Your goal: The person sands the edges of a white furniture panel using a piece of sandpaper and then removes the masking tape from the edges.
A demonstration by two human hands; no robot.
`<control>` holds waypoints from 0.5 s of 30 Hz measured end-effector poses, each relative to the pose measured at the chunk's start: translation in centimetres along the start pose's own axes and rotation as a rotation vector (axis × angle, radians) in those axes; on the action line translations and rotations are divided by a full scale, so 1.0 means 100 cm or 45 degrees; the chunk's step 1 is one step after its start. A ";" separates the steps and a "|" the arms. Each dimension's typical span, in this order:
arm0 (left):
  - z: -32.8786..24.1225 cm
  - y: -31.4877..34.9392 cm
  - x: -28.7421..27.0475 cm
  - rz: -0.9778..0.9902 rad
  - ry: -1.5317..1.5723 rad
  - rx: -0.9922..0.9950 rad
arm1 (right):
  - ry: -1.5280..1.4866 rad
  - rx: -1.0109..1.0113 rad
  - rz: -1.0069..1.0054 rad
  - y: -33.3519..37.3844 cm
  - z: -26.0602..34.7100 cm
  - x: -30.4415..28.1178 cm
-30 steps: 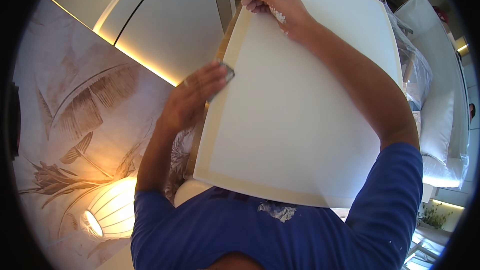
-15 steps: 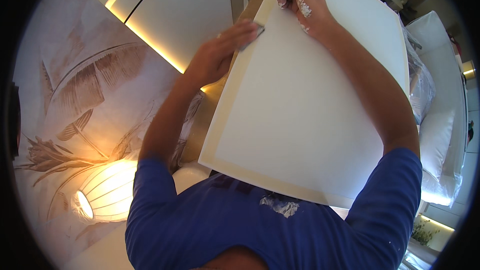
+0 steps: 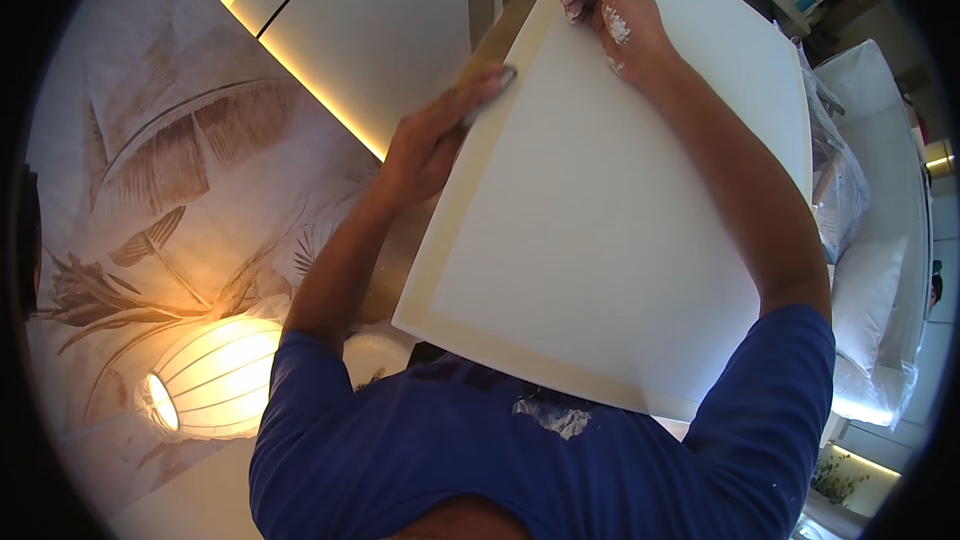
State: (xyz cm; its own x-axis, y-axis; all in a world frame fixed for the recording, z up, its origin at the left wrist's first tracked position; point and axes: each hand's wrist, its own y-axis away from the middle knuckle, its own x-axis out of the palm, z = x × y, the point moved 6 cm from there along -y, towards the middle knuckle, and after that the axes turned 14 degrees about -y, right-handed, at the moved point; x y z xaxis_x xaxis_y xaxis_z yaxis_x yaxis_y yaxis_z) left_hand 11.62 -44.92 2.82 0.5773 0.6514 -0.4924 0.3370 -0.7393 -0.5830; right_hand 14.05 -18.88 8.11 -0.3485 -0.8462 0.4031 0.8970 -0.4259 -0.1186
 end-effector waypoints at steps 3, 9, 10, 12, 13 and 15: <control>0.053 -0.048 0.021 -0.054 0.455 -0.227 | -0.023 -0.003 0.020 0.001 0.001 0.010; 0.050 -0.080 0.043 0.021 0.892 -0.427 | -0.035 -0.014 0.064 0.002 0.001 0.011; 0.045 -0.073 0.041 0.029 0.825 -0.433 | -0.012 -0.015 0.035 0.003 0.001 0.009; 0.031 -0.043 0.031 0.034 0.681 -0.458 | 0.024 -0.002 -0.005 0.003 -0.001 0.011; 0.024 -0.026 0.028 0.047 0.646 -0.453 | 0.032 -0.004 0.014 0.003 -0.001 0.012; 0.008 0.009 0.017 0.062 0.574 -0.437 | 0.050 -0.009 0.064 0.001 0.000 0.011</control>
State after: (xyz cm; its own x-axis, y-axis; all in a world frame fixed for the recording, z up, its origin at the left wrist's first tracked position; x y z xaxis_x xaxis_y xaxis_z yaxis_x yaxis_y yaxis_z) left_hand 12.30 -44.31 0.95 0.8330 0.5339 -0.1449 0.4813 -0.8286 -0.2859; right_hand 13.76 -19.85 8.59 -0.3133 -0.8785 0.3607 0.9117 -0.3845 -0.1447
